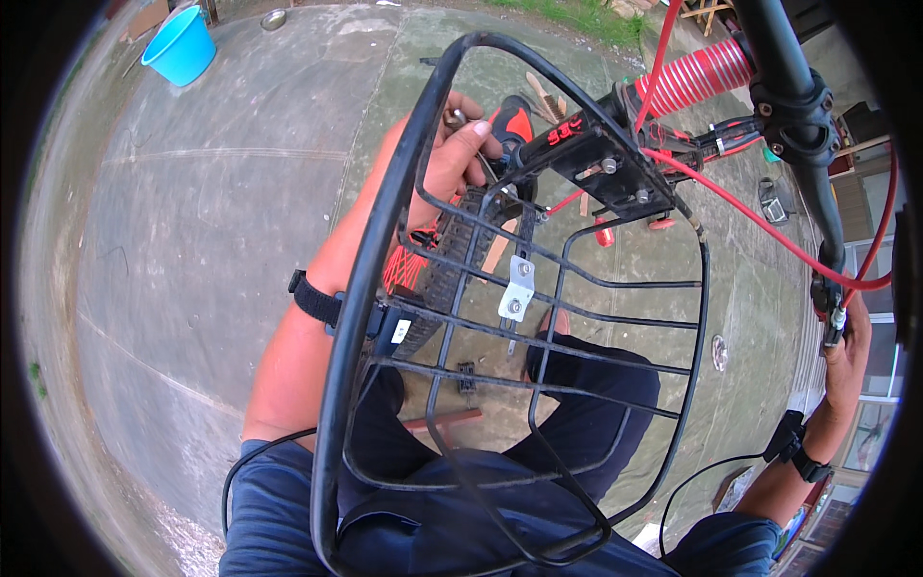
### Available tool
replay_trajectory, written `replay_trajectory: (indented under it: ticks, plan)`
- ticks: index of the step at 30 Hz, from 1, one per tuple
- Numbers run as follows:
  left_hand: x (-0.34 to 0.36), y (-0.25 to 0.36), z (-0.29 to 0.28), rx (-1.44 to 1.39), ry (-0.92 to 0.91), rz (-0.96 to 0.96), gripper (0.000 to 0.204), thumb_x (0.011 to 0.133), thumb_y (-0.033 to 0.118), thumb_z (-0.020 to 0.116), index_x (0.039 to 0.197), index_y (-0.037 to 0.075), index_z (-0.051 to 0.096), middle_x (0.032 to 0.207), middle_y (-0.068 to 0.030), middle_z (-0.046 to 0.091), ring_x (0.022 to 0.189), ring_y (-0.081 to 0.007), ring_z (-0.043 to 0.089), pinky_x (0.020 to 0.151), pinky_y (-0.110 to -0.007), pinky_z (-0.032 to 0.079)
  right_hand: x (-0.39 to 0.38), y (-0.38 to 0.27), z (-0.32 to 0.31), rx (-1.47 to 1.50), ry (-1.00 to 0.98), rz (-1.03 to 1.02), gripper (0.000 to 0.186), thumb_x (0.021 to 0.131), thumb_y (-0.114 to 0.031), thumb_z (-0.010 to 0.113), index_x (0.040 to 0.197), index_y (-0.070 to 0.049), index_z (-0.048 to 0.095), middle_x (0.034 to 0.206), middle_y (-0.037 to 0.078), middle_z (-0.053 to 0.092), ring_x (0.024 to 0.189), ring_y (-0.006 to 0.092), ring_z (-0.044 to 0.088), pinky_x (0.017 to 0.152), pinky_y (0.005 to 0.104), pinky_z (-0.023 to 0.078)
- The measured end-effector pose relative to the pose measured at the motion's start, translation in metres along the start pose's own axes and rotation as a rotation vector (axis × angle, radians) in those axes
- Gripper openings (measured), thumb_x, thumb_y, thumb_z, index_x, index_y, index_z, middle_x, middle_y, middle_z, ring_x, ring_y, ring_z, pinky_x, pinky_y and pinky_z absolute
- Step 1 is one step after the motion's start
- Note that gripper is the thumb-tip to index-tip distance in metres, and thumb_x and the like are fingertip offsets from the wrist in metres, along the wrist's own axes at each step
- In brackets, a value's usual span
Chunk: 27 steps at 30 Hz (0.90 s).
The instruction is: The person uses an Allen key to tighten bolts on a bicycle basket and adjusts a cable near the front wheel assembly.
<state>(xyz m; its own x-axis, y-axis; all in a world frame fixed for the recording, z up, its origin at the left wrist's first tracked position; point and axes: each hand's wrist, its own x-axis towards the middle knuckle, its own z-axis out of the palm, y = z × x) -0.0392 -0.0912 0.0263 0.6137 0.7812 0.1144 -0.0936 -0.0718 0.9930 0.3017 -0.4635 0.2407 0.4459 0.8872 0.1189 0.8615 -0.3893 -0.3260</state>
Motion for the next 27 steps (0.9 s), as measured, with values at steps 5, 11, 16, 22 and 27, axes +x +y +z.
replay_trajectory:
  ticks: [5,11,16,22,27]
  plan:
    - [0.011,0.005,0.005,0.036,-0.225,0.025,0.011,0.098,0.006,0.055,0.108,0.001,0.055,0.085,-0.0074,0.068,0.06,-0.0078,0.059,0.053,-0.022,0.048,0.0,0.0,0.002,-0.031,0.045,-0.039,0.105,0.072,-0.077,0.066,0.14,0.001,0.049,0.137,0.015,0.053,0.128,0.0252,0.048,0.109,0.0406,0.035]
    - [0.016,0.004,0.008,-0.004,-0.309,0.038,0.012,0.097,0.005,0.057,0.109,0.003,0.058,0.083,-0.0048,0.067,0.062,-0.0074,0.061,0.053,-0.021,0.047,-0.002,0.006,0.0,-0.071,0.045,-0.018,0.105,0.072,-0.078,0.065,0.14,0.001,0.049,0.143,0.018,0.049,0.132,0.0273,0.046,0.111,0.0423,0.034]
    - [0.01,-0.01,-0.004,-0.076,-0.19,0.063,0.01,0.097,0.008,0.058,0.105,0.002,0.057,0.084,-0.0063,0.068,0.06,-0.0059,0.058,0.049,-0.019,0.045,0.002,-0.003,0.0,-0.076,0.005,0.016,0.107,0.071,-0.08,0.064,0.14,0.001,0.049,0.144,0.019,0.049,0.133,0.0282,0.045,0.111,0.0436,0.033]
    - [0.007,-0.016,0.004,-0.143,-0.112,0.033,0.009,0.099,0.008,0.055,0.106,0.003,0.053,0.086,-0.0065,0.067,0.061,-0.0057,0.056,0.053,-0.019,0.045,0.002,-0.001,-0.001,-0.163,0.021,0.003,0.11,0.071,-0.083,0.06,0.14,0.002,0.049,0.139,0.017,0.053,0.129,0.0268,0.049,0.11,0.0424,0.035]
    - [0.005,-0.018,0.009,-0.132,-0.051,0.048,0.011,0.099,0.008,0.055,0.108,0.002,0.051,0.085,-0.0059,0.066,0.061,-0.0054,0.054,0.053,-0.019,0.044,0.004,-0.009,0.002,-0.187,0.029,0.016,0.111,0.069,-0.085,0.059,0.139,0.001,0.051,0.132,0.015,0.057,0.125,0.0262,0.051,0.108,0.0417,0.036]
